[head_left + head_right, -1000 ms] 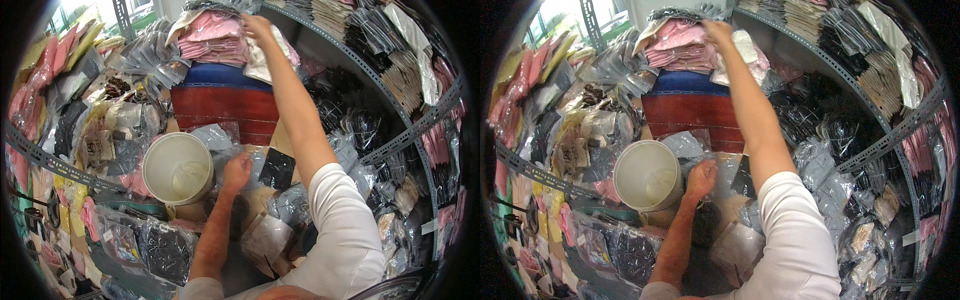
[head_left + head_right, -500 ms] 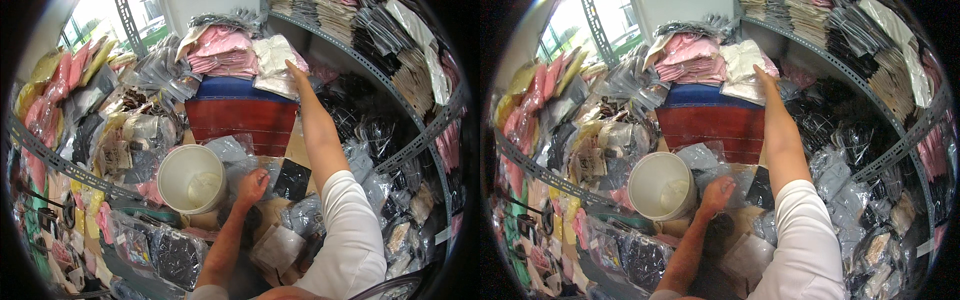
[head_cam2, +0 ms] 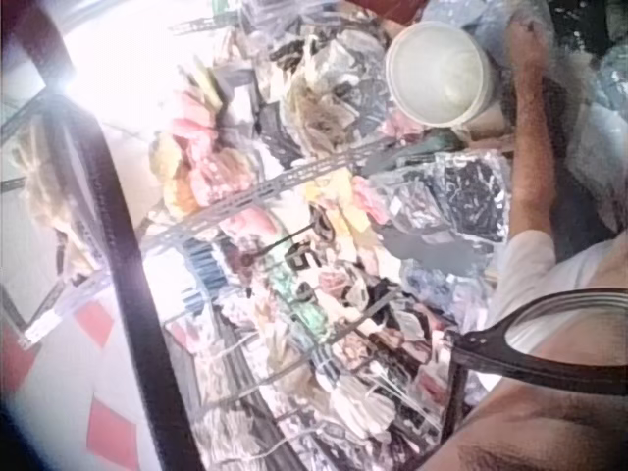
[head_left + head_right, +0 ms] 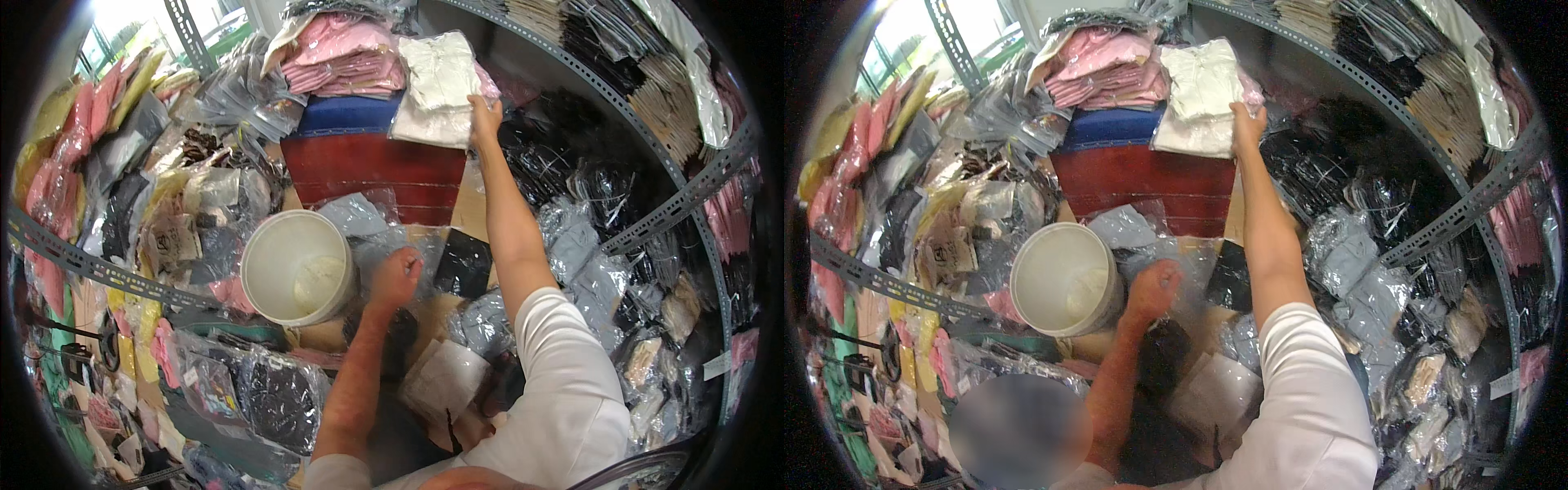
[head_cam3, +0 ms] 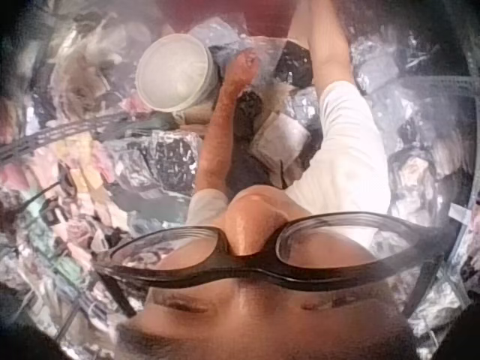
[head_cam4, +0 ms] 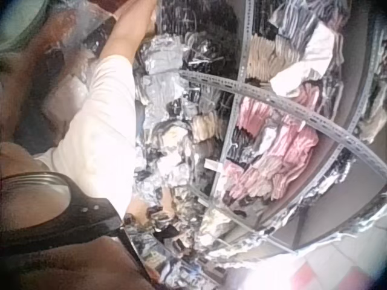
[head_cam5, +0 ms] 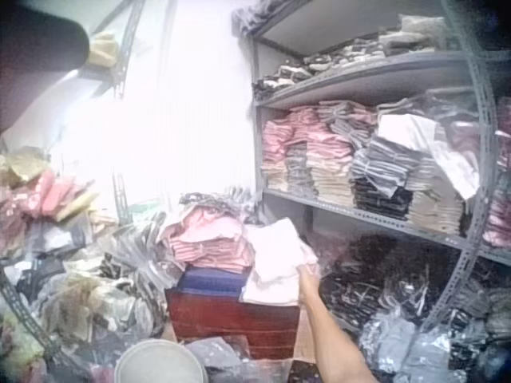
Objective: The person sits on the floor in a storage area and sorts through various packaged clothing items. They pick up items, inspect them, and place them into a white bucket or onto a nearby pile.
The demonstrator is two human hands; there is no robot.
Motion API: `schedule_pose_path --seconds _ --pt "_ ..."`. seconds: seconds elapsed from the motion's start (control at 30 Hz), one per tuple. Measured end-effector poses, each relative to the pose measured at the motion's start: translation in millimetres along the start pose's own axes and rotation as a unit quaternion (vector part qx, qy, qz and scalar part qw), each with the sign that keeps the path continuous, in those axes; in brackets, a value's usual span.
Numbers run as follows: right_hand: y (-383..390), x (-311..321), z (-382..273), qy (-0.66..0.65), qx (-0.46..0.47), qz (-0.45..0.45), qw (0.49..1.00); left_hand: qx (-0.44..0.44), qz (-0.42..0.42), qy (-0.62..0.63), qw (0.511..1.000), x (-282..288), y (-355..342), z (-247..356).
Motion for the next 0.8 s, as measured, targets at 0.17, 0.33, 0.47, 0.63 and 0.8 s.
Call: schedule_pose_path --seconds 0.17,0.33,0.47,0.63,0.8 --pt "87 78 0 -0.211 -0.043 -0.102 0.971 0.021 0.016 0.019 0.999 15 14 -3" --pt "161 157 62 -0.248 -0.127 -0.131 0.951 -0.070 0.029 -0.039 0.996 24 34 13" --pt "237 221 164 -0.210 -0.223 -0.150 0.940 -0.047 0.022 -0.041 0.998 28 61 32" --pt "337 330 279 0.203 -0.388 -0.134 0.889 -0.025 -0.024 -0.115 0.993 32 92 62" --pt "393 389 317 0.388 -0.378 -0.176 0.821 0.040 -0.042 -0.118 0.991 45 107 60"
Point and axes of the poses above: each hand's wrist, its own y-axis away from the middle knuckle, its own x-axis out of the back of the hand, z = x × y, the point moved 10 cm from there along -y, towards the middle knuckle, and after that the axes turned 12 degrees about y, right-handed, at the moved point
